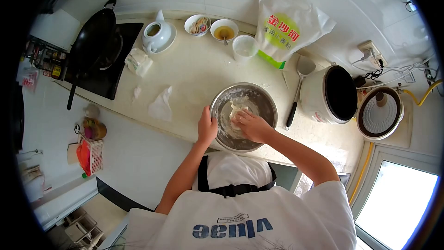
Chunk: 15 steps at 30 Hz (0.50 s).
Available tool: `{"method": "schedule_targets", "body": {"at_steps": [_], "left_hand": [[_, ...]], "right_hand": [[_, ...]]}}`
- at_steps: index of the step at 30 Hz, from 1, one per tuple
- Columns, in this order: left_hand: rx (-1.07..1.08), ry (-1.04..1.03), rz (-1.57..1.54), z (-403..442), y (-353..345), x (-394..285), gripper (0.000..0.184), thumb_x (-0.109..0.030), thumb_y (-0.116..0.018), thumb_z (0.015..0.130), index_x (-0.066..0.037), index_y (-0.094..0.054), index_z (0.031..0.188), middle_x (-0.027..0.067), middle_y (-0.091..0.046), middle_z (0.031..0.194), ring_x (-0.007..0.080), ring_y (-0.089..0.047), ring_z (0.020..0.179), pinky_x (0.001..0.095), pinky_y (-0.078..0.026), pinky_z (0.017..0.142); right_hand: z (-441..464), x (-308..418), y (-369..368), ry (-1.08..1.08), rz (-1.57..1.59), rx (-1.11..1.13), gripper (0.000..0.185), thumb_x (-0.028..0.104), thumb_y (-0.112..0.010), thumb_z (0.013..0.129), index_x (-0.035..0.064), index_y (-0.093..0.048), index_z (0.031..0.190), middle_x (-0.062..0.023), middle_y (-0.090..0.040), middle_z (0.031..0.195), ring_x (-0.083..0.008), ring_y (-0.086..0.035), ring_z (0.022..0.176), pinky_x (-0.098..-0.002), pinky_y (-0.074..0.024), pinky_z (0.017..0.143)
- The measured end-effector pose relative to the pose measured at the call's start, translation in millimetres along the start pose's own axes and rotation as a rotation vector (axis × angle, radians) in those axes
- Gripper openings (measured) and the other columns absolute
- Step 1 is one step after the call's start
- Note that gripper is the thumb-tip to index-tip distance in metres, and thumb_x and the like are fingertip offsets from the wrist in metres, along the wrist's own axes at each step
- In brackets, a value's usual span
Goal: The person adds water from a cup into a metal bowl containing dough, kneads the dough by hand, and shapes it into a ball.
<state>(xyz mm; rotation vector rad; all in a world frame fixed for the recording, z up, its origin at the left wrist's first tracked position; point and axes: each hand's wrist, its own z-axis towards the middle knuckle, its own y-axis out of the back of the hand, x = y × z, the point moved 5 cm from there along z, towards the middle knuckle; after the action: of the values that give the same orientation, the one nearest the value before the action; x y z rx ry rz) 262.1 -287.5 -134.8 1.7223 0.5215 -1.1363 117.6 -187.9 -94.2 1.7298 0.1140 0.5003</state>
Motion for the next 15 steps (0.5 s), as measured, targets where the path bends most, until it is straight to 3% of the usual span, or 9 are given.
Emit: {"method": "schedule_targets", "body": {"at_steps": [6,9,12,15], "left_hand": [[-0.019,-0.014,0.000,0.9,-5.2,10.1,0.039,-0.003,-0.046,0.082,-0.004,-0.043,0.121,0.0199,-0.059,0.104,0.0378,-0.059,0.086,0.0430,-0.046,0.074],[-0.018,-0.030,0.009,2.7,-4.3,6.0,0.039,-0.003,-0.045,0.082,-0.004,-0.043,0.121,0.0205,-0.059,0.102,0.0377,-0.059,0.087,0.0425,-0.046,0.074],[-0.052,-0.068,0.037,3.6,-2.1,8.2,0.039,-0.002,-0.046,0.082,-0.004,-0.043,0.120,0.0206,-0.059,0.101,0.0380,-0.059,0.087,0.0421,-0.046,0.074],[-0.066,-0.063,0.004,-1.4,-7.3,12.3,0.039,-0.002,-0.046,0.081,-0.004,-0.044,0.120,0.0205,-0.059,0.100,0.0383,-0.058,0.088,0.0420,-0.045,0.075]], "right_hand": [[-25.2,-9.3,9.1,-0.262,0.163,-0.145,0.056,0.011,-0.057,0.075,0.0048,-0.045,0.130,-0.0144,-0.046,0.129,-0.0298,-0.040,0.126,-0.0409,-0.0311,0.108],[-11.6,3.3,-7.4,-0.223,0.202,-0.171,0.046,0.013,-0.057,0.076,0.0035,-0.052,0.122,-0.0137,-0.047,0.128,-0.0298,-0.042,0.124,-0.0419,-0.0307,0.108],[-13.5,-5.5,3.1,-0.335,0.177,-0.059,0.040,0.015,-0.057,0.076,0.0029,-0.058,0.114,-0.0142,-0.046,0.128,-0.0290,-0.042,0.123,-0.0439,-0.0310,0.108],[-24.0,-10.5,21.9,-0.472,0.126,-0.198,0.033,0.016,-0.057,0.076,0.0023,-0.062,0.106,-0.0142,-0.050,0.123,-0.0284,-0.045,0.120,-0.0464,-0.0312,0.107]]}}
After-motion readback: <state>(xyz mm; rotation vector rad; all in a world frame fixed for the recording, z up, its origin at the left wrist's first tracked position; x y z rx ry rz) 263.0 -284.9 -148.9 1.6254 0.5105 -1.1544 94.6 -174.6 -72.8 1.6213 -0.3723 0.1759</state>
